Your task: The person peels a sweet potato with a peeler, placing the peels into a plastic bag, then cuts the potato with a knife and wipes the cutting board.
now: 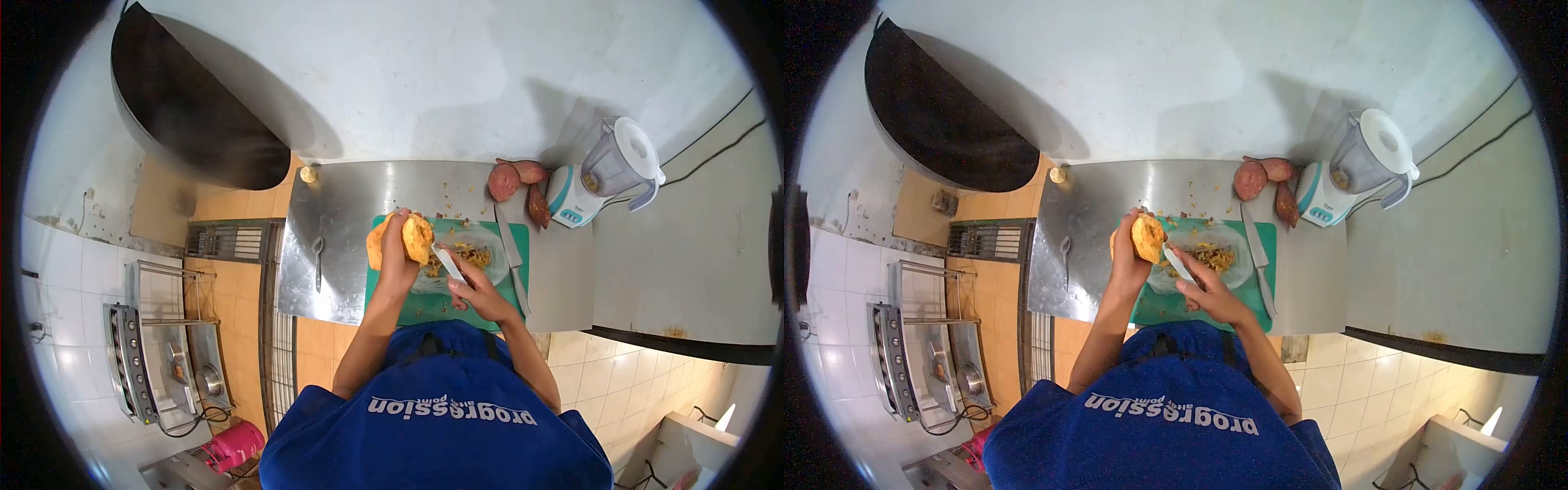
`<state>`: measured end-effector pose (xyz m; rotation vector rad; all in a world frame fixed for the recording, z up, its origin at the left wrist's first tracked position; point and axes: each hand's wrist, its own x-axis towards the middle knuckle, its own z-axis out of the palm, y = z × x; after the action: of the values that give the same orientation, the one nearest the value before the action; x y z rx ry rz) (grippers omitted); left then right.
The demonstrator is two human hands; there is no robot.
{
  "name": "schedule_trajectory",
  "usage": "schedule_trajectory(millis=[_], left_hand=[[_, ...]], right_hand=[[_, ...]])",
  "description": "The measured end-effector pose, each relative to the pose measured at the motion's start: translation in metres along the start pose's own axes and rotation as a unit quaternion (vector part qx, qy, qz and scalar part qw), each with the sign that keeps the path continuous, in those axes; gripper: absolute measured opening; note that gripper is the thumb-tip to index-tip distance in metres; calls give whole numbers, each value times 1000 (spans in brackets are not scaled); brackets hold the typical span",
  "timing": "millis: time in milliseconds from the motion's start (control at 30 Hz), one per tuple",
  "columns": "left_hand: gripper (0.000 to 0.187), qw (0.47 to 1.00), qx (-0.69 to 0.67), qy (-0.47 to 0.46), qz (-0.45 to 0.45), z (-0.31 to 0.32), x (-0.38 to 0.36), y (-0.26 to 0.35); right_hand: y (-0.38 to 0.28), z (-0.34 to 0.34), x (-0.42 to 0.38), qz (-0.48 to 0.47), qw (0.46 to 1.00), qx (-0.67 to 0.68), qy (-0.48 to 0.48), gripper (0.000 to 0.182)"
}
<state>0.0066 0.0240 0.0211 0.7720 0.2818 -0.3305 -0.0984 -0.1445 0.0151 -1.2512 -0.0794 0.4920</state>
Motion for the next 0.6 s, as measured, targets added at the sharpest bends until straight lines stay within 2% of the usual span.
schedule_trajectory(millis=[33,67,100,133,200,233,300,467,600], left_hand=[[24,1000,20,0,22,-1,0,-1],[22,998,40,-1,45,-1,1,-2],[22,998,39,-2,44,-1,3,-5],[22,996,60,16,64,0,5,-8],[21,993,81,36,84,4,6,-11],[21,994,64,42,74,6,4,-10],[20,995,46,50,68,6,6,-8],[18,994,31,80,66,7,6,-10],[20,995,18,69,66,-2,9,-18]], right_hand=[[0,1,4,0,1000,0,1,72],[2,4,11,-115,983,-131,65,67],[1,6,16,-226,931,-258,127,64],[-17,13,16,-226,930,-259,129,64],[-52,24,9,-71,915,-375,127,58],[-49,25,11,-71,915,-375,126,58],[-41,25,16,-139,887,-413,154,57],[-30,23,19,-126,880,-433,148,57],[-26,22,18,-125,882,-430,148,57]])
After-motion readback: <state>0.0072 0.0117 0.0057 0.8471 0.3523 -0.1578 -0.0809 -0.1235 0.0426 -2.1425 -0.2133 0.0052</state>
